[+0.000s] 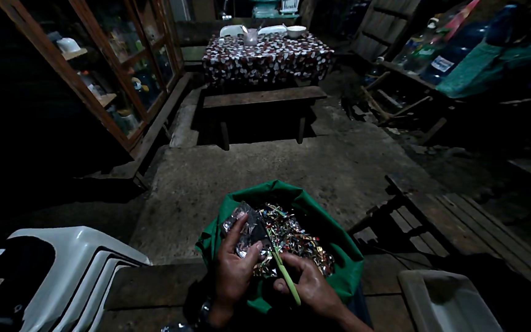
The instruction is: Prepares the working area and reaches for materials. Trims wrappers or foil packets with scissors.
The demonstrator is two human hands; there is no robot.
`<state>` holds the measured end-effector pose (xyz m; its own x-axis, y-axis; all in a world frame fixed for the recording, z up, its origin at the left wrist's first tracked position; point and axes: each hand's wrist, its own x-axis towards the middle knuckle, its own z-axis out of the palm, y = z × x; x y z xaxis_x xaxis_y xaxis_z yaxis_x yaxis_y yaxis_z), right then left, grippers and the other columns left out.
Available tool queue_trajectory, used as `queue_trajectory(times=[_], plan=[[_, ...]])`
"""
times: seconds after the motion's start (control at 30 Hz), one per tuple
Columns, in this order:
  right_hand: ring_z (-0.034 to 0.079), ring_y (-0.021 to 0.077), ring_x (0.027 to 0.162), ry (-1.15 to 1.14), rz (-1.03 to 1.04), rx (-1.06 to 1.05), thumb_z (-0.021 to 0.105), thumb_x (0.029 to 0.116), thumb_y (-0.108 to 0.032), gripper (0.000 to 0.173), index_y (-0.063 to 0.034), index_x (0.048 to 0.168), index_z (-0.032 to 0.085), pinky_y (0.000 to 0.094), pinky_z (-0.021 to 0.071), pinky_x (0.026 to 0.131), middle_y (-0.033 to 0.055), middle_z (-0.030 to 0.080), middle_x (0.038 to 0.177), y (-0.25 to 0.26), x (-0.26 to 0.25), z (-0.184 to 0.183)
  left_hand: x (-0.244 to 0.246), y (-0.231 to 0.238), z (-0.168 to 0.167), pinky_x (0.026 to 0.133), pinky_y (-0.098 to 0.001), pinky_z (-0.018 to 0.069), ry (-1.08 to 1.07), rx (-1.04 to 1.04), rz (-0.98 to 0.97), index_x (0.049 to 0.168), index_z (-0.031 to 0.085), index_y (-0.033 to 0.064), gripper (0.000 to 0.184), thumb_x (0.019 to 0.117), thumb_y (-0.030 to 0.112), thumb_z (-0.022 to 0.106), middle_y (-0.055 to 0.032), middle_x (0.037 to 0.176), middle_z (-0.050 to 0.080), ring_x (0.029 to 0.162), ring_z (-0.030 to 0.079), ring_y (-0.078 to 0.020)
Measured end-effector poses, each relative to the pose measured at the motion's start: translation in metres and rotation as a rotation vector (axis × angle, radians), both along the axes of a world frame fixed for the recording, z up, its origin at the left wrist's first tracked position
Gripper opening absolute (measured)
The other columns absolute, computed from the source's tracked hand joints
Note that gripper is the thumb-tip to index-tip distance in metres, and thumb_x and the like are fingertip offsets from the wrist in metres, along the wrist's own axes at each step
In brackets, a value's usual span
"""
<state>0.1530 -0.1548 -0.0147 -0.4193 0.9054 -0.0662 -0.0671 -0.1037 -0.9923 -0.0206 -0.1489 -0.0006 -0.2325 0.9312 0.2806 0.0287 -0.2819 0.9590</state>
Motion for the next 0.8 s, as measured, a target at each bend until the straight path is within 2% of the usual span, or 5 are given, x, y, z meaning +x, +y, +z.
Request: queue_trajectory(times=[0.17, 0.23, 0.37, 0.57, 0.8], plan=[[0.056, -0.0038, 0.061, 0.013, 0.039, -0.041, 0.081, 0.0793, -0.041, 0.047, -0.0093, 0.111, 0.065, 0.0157, 0.0491, 0.056, -0.0129, 0.063, 0.077, 0.0018, -0.0002, 0.0072, -0.0001, -0.0018, 0.0003, 0.104, -0.0225, 0.0495, -0.014, -0.023, -0.068, 0.136, 0.057, -0.0095, 0.058, 0.0804, -0.002, 0.073, -0.0140, 0.139, 0.062, 0.123, 0.060, -0.0056], [0.057, -0.0039, 0.061, 0.022, 0.026, -0.039, 0.082, 0.0784, -0.041, 0.046, -0.0111, 0.109, 0.066, 0.0158, 0.0497, 0.056, -0.0132, 0.063, 0.077, 0.0035, 0.0004, 0.0076, 0.0000, -0.0022, 0.0011, 0.099, -0.0227, 0.0534, -0.028, -0.034, -0.092, 0.136, 0.057, -0.0088, 0.058, 0.0798, -0.005, 0.072, -0.0132, 0.138, 0.062, 0.118, 0.063, -0.0055], [0.056, -0.0033, 0.058, 0.021, -0.009, -0.009, 0.084, 0.0774, -0.037, 0.043, -0.0094, 0.106, 0.068, 0.0160, 0.0489, 0.054, -0.0122, 0.064, 0.072, 0.0038, 0.0020, 0.0048, -0.0002, -0.0024, 0.0006, 0.099, -0.0215, 0.0532, -0.042, -0.012, -0.091, 0.136, 0.057, -0.0089, 0.059, 0.0794, -0.006, 0.072, -0.0114, 0.138, 0.063, 0.118, 0.063, -0.0044], [0.059, -0.0039, 0.063, 0.041, 0.002, -0.017, 0.081, 0.0804, -0.032, 0.040, -0.0085, 0.109, 0.065, 0.0159, 0.0512, 0.059, -0.0125, 0.065, 0.077, 0.0053, 0.0010, 0.0077, -0.0002, -0.0039, 0.0014, 0.105, -0.0224, 0.0495, -0.015, -0.016, -0.143, 0.136, 0.056, -0.0103, 0.058, 0.0800, -0.004, 0.072, -0.0125, 0.139, 0.062, 0.123, 0.061, -0.0054], [0.058, -0.0035, 0.059, 0.047, -0.037, -0.009, 0.084, 0.0771, -0.030, 0.036, -0.0098, 0.104, 0.069, 0.0162, 0.0502, 0.056, -0.0124, 0.065, 0.072, 0.0064, 0.0025, 0.0053, -0.0021, -0.0037, -0.0016, 0.109, -0.0241, 0.0462, 0.001, -0.019, -0.165, 0.136, 0.056, -0.0092, 0.059, 0.0803, -0.002, 0.072, -0.0127, 0.140, 0.061, 0.128, 0.057, -0.0066]])
